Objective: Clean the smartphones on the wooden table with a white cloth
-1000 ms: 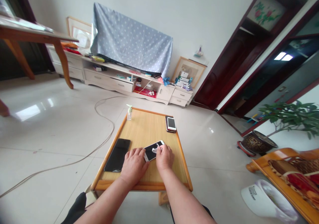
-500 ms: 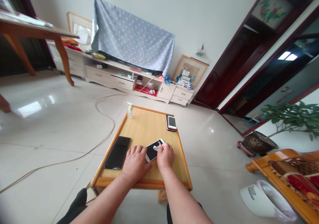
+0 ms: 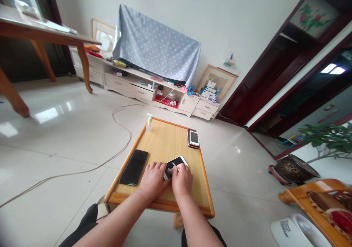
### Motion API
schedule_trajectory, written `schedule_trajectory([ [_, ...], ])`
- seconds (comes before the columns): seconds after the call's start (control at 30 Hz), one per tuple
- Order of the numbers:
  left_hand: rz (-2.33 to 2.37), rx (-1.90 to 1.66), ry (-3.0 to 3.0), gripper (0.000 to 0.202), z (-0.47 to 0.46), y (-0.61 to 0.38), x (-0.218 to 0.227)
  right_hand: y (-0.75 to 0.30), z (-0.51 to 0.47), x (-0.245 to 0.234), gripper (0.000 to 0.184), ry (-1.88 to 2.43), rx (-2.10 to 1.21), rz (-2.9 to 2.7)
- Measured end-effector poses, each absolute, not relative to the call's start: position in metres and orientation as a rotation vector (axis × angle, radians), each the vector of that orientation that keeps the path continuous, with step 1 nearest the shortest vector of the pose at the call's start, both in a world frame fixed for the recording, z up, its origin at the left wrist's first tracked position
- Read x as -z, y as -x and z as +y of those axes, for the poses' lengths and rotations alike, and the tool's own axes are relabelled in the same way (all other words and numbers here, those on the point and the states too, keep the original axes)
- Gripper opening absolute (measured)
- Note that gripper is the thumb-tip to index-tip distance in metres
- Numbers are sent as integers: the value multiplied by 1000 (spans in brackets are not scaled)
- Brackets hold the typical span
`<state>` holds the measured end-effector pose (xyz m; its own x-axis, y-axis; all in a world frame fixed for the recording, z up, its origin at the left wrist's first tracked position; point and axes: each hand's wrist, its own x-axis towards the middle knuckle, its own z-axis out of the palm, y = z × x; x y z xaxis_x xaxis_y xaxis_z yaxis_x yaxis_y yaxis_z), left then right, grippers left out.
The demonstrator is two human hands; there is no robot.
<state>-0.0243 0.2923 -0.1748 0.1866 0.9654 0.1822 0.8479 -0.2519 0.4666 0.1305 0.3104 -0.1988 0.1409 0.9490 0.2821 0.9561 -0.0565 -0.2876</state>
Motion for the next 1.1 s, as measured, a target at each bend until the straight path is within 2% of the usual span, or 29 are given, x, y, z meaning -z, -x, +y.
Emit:
schedule_trajectory([
  [0.23,1737,-626,-2213,26,295,23,177,-133,306,199,19,2045,-20,-1898],
  [0.5,1741,-624,-2223,38,295,24,177,-167,337,187,23,2188,20,-1747],
  [0.77,1747,-633,-2220,27,296,24,178,-135,306,203,21,2032,-124,-1925],
  [1.1,1737,-624,-2220,40,298,24,179,-181,332,203,26,2142,-198,-1643],
])
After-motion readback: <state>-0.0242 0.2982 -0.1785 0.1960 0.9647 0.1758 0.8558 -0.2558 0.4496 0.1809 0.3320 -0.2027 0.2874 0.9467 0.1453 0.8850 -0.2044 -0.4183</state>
